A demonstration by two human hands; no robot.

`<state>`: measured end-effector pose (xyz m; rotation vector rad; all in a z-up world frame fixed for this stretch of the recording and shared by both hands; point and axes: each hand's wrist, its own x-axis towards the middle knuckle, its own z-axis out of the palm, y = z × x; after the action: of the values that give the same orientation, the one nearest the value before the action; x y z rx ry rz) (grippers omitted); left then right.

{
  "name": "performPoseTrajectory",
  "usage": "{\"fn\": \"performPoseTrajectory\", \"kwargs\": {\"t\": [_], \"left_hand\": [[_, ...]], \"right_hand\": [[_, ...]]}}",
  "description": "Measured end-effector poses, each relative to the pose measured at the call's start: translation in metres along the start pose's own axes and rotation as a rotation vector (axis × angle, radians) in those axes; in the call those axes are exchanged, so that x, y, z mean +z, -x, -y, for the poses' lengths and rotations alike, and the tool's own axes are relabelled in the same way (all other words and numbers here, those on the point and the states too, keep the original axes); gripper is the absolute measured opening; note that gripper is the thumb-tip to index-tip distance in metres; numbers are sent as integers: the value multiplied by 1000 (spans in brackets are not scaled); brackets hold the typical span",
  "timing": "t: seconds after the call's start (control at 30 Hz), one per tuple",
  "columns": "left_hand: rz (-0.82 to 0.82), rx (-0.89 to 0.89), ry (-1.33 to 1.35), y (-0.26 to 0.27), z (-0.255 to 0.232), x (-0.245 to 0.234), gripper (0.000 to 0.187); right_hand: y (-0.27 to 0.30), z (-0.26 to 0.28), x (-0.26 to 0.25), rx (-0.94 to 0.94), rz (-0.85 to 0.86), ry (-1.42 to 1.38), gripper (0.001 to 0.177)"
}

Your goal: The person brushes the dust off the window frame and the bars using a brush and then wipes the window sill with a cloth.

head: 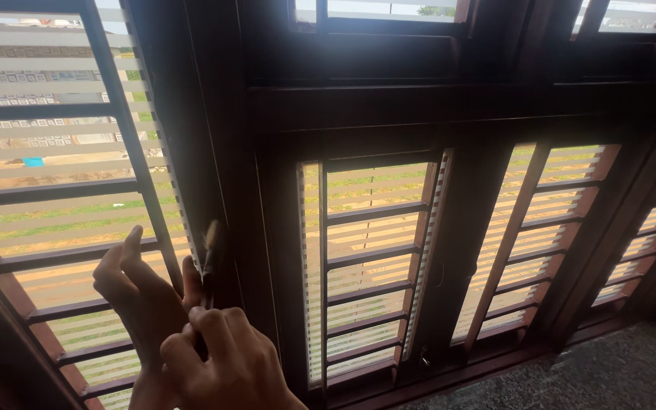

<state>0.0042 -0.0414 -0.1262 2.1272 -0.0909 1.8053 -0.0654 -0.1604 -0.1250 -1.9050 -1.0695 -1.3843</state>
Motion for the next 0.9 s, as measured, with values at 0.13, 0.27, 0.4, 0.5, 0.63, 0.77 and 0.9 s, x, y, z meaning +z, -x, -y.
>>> {"fn": "performPoseTrajectory", "kwargs": {"t": [0.13, 0.27, 0.4, 0.5, 0.63, 0.77, 0.9], "left_hand": [[66, -2, -24, 8, 3, 4, 61], [192, -26, -198, 19, -1, -5, 80], [269, -75, -172, 27, 5, -11, 86], [257, -138, -80, 38, 9, -9, 81], [257, -215, 41, 58, 6, -11, 70], [237, -115, 18, 64, 8, -20, 64], [218, -110, 58, 71, 12, -35, 58]], "right_hand": [[6, -21, 8, -79, -19, 150, 19], [40, -26, 9, -85, 111, 98, 18], [55, -24, -1, 12, 256, -66, 11], [47, -21, -11, -49, 176, -163, 14], [39, -27, -5, -127, 72, -34, 14], [60, -25, 4, -146, 148, 115, 17], [83, -15, 10, 38, 309, -39, 14]]}}
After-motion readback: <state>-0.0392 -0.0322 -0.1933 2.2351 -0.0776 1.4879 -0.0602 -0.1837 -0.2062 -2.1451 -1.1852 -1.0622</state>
